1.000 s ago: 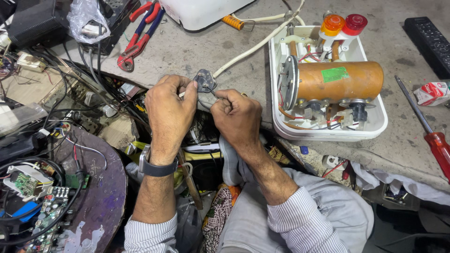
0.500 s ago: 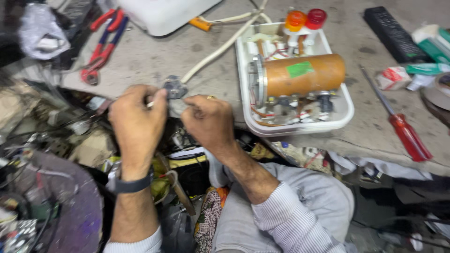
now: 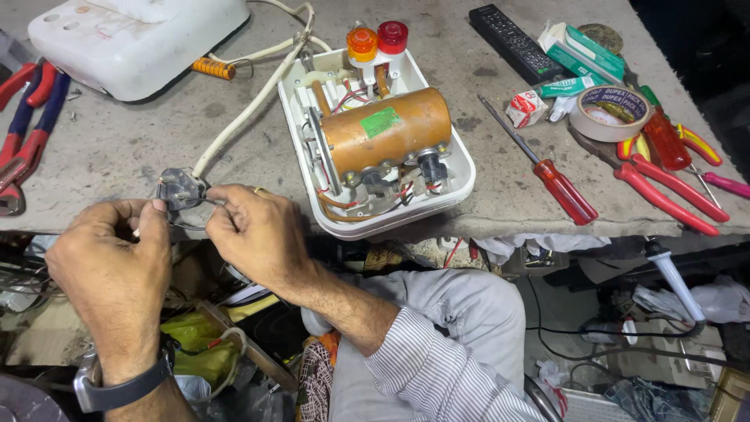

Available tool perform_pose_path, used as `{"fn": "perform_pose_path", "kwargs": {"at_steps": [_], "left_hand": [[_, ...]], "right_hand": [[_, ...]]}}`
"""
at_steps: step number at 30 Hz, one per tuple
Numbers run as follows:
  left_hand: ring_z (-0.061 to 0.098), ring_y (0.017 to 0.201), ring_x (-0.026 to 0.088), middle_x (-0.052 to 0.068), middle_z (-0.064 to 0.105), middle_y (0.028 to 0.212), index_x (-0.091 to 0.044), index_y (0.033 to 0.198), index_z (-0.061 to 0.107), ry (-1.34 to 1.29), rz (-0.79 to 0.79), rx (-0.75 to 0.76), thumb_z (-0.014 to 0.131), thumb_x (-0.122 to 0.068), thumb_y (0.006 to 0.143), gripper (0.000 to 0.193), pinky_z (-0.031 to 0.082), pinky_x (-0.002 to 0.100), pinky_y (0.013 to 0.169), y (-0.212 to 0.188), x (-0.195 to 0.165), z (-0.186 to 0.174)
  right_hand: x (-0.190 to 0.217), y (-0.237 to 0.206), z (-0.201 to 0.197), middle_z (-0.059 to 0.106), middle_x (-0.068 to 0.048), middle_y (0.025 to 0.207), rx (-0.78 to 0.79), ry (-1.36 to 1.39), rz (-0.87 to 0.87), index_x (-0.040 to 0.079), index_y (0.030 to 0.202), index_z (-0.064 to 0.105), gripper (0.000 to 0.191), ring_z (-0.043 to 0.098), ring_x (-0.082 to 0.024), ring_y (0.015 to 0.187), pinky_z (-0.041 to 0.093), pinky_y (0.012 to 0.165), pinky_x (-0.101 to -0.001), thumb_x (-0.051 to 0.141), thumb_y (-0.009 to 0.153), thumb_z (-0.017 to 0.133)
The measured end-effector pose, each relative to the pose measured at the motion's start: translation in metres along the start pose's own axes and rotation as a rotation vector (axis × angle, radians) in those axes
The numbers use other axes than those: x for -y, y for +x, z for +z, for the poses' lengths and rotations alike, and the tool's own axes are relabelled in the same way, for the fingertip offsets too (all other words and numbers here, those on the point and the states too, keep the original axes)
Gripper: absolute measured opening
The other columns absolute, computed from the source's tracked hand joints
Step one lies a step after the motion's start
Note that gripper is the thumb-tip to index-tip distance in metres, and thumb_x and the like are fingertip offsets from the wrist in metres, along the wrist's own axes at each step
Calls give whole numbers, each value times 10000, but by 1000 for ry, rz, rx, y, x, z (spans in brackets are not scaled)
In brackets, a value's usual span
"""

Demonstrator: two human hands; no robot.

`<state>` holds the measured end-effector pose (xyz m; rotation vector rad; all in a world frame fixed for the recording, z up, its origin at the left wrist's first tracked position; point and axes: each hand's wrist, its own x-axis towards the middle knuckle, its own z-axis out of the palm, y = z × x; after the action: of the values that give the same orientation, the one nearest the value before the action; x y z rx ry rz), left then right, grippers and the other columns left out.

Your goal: The person disassembles a small appliance, removes a plug and a cylindrical component, and uses a screwdriver to adjust internal wiring and terminals. They then reassemble the plug and component, securing connections by hand and with the screwdriver.

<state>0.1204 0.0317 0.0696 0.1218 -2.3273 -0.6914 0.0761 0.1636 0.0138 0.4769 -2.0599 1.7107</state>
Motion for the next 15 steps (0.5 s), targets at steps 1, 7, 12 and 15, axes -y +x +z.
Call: {"fn": "perform_pose_path", "kwargs": {"at_steps": [1,7,12,15], "left_hand": [[614,636,239,156,661,764,53,997,749,-4,-7,4,800,-119,994,180,462,363,632,0,-1,0],[604,609,232,146,656,751,46,989,746,-26,-39,-5,797,-136,991,189,462,364,620,-3,-1,0],[607,627,249,143,656,716,33,971,760,20,-8,4,797,-149,991,186,466,382,650,-5,12,4],[615,642,260,143,663,724,27,962,764,46,12,9,797,-161,999,194,470,391,667,-6,19,7]], "right_hand": [[0,0,0,694,-125,727,8,25,57,6,1119,708,251,697,-230,604,551,590,-353,115,900,652],[-1,-1,-2,699,-146,813,-48,-105,-100,43,1128,735,249,706,-250,710,555,662,-365,109,900,660],[-9,0,-3,711,-151,836,42,-98,-166,44,1071,755,236,717,-291,758,572,700,-386,115,865,665],[-12,1,-2,719,-149,845,61,-121,-177,48,1028,761,214,723,-299,764,582,717,-396,126,850,672]]}}
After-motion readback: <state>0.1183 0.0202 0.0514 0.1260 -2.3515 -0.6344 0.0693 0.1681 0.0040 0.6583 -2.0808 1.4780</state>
